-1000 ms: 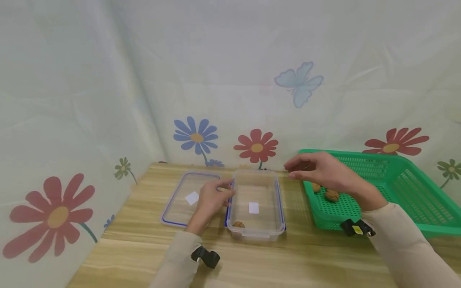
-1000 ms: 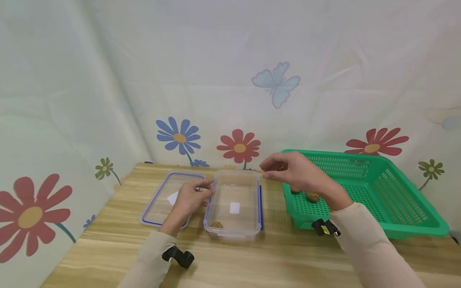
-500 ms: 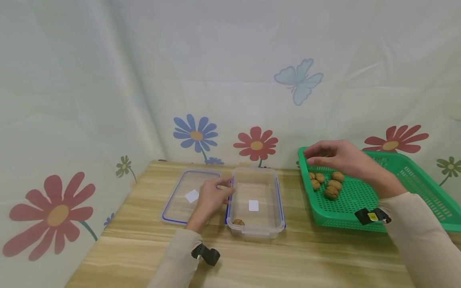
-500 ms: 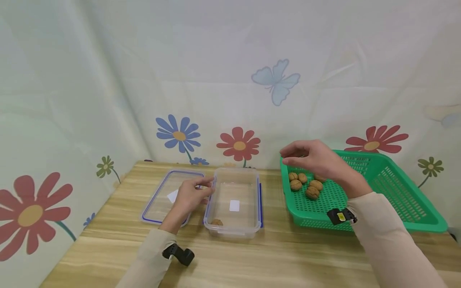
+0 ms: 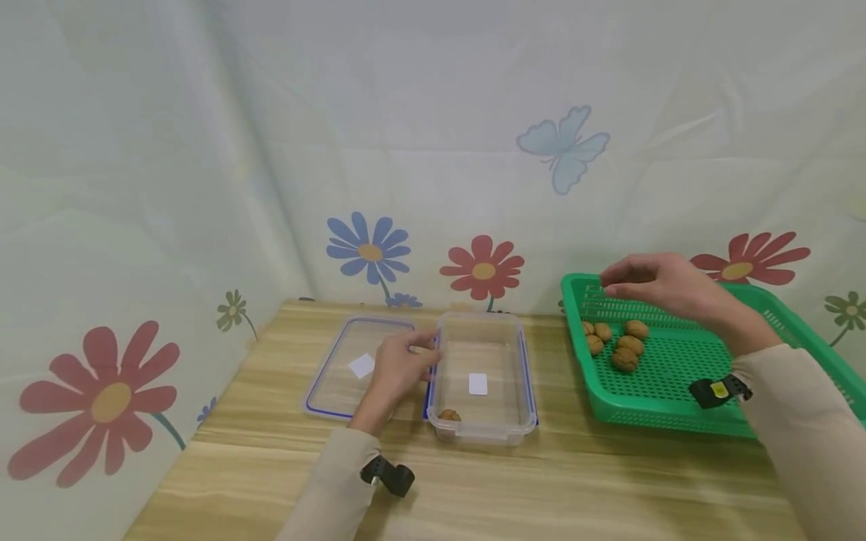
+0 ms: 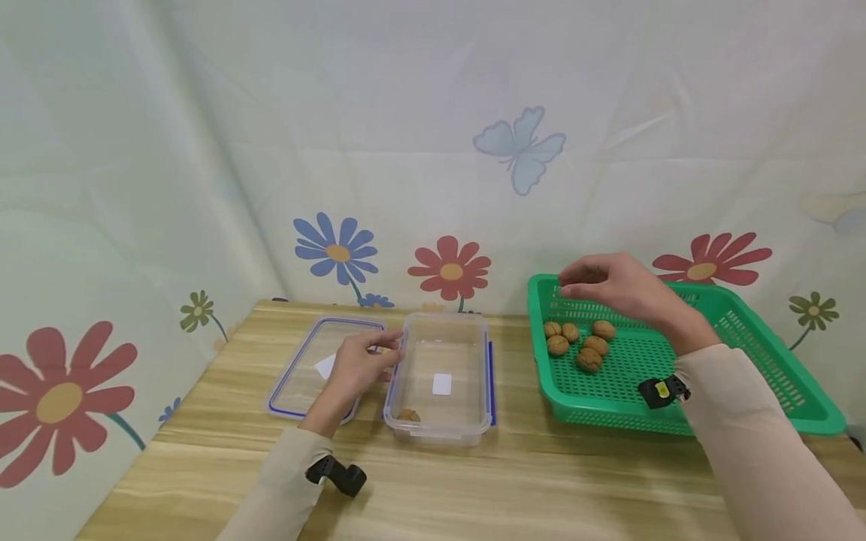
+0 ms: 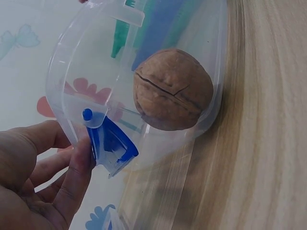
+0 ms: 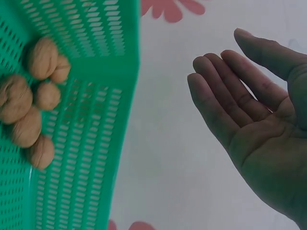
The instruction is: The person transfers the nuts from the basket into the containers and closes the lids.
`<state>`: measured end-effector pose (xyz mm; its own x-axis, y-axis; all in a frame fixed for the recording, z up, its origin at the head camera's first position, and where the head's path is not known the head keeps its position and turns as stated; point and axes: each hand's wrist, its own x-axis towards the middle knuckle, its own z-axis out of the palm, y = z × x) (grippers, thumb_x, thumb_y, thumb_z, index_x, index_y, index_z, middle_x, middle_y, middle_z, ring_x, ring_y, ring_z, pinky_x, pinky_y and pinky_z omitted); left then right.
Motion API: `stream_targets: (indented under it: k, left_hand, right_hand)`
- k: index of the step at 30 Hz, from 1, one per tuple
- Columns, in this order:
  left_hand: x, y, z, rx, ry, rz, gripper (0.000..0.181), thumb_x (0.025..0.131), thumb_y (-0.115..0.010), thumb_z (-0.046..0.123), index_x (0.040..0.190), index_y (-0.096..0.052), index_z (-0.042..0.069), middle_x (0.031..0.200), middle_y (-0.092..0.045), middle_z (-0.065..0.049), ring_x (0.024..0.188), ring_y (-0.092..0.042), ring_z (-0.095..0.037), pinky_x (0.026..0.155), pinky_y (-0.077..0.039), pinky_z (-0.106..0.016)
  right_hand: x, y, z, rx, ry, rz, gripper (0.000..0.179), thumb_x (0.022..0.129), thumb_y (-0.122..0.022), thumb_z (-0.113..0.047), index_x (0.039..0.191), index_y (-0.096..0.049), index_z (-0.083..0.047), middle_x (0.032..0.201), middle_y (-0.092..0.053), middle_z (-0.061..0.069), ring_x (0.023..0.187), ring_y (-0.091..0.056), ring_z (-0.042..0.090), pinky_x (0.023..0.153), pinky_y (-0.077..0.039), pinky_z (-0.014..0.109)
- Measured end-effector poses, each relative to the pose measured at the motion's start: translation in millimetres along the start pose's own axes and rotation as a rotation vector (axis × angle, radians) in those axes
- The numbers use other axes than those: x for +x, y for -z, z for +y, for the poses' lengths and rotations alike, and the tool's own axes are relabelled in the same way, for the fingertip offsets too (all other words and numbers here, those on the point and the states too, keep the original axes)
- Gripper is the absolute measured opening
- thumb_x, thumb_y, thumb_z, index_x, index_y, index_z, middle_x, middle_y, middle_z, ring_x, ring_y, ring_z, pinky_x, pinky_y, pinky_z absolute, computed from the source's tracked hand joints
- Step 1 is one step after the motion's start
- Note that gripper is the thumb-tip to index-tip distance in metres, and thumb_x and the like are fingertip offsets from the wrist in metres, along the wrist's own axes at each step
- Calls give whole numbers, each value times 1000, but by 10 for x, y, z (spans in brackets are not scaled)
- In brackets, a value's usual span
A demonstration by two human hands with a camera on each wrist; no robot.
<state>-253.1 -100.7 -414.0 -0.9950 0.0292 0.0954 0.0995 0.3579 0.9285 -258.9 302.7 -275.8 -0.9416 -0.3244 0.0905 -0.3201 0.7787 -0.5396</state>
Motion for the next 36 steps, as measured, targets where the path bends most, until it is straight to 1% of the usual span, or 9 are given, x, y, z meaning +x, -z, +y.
stream_targets:
  k: [4, 10, 15, 20, 24, 29, 32, 34, 36]
  left_hand:
    - [1, 6, -15, -2, -4, -3, 41, 94, -78, 6, 135, -73, 6, 112, -74, -13, 60, -70, -17, 67, -65, -44]
    - [7, 13, -31, -2, 3, -4, 41, 94, -78, 7, 135, -73, 7, 113, -74, -12, 60, -71, -17, 66, -64, -43]
    - [12, 16, -40, 5, 2, -3, 40, 95, -77, 7, 135, -73, 7, 112, -74, -12, 59, -70, -17, 64, -64, -43]
    - [10, 12, -39, 5, 2, 0, 40, 94, -78, 7, 135, -74, 7, 113, -74, -13, 60, -70, -17, 65, -64, -42]
    - [3, 8, -34, -8, 5, -2, 41, 94, -78, 6, 135, -73, 5, 115, -74, -15, 61, -70, -17, 66, -65, -41]
    - [2, 8, -38, -26, -16, -4, 40, 93, -77, 4, 134, -73, 3, 112, -73, -14, 62, -70, -17, 64, -65, -36]
    - [9, 8, -42, -23, -25, -4, 40, 93, -77, 5, 133, -73, 3, 111, -74, -14, 62, -71, -17, 62, -64, -33]
    - [16, 8, -40, -17, -21, -2, 40, 94, -77, 6, 133, -74, 5, 111, -74, -12, 62, -71, -17, 63, -64, -33]
    - [19, 11, -37, -11, -21, -2, 40, 94, -77, 6, 133, -74, 6, 111, -74, -12, 62, -71, -17, 64, -64, -36]
  right_hand:
    - [21, 20, 140, -5, -10, -15, 47, 107, -67, -40, 140, -67, -7, 135, -69, 15, 129, -60, 39, 102, -50, 62]
    - [42, 18, 314, -7, -25, -51, 43, 106, -69, -33, 138, -68, -3, 133, -70, 16, 127, -61, 41, 102, -51, 63]
    - [50, -7, 460, 6, -10, -105, 38, 106, -69, -26, 136, -69, -3, 133, -70, 16, 124, -63, 40, 99, -54, 57]
    - [87, -22, 560, 15, -3, -149, 37, 106, -69, -21, 137, -68, 0, 133, -70, 17, 122, -66, 37, 96, -56, 51]
    - [117, -61, 638, 24, -1, -205, 37, 105, -69, -17, 135, -68, 3, 132, -70, 19, 119, -67, 37, 95, -57, 53]
    - [143, -134, 733, 17, -1, -251, 35, 104, -71, -19, 132, -70, 2, 130, -70, 18, 117, -67, 35, 93, -59, 51]
    - [150, -168, 775, 47, -12, -278, 37, 104, -72, -19, 132, -69, 4, 130, -70, 19, 114, -69, 33, 93, -59, 52]
    - [153, -184, 798, 67, -14, -299, 37, 104, -71, -17, 132, -68, 6, 129, -70, 21, 111, -70, 32, 92, -60, 53]
    - [156, -201, 818, 76, -17, -321, 36, 104, -71, -16, 132, -68, 7, 129, -70, 21, 109, -70, 29, 91, -60, 51]
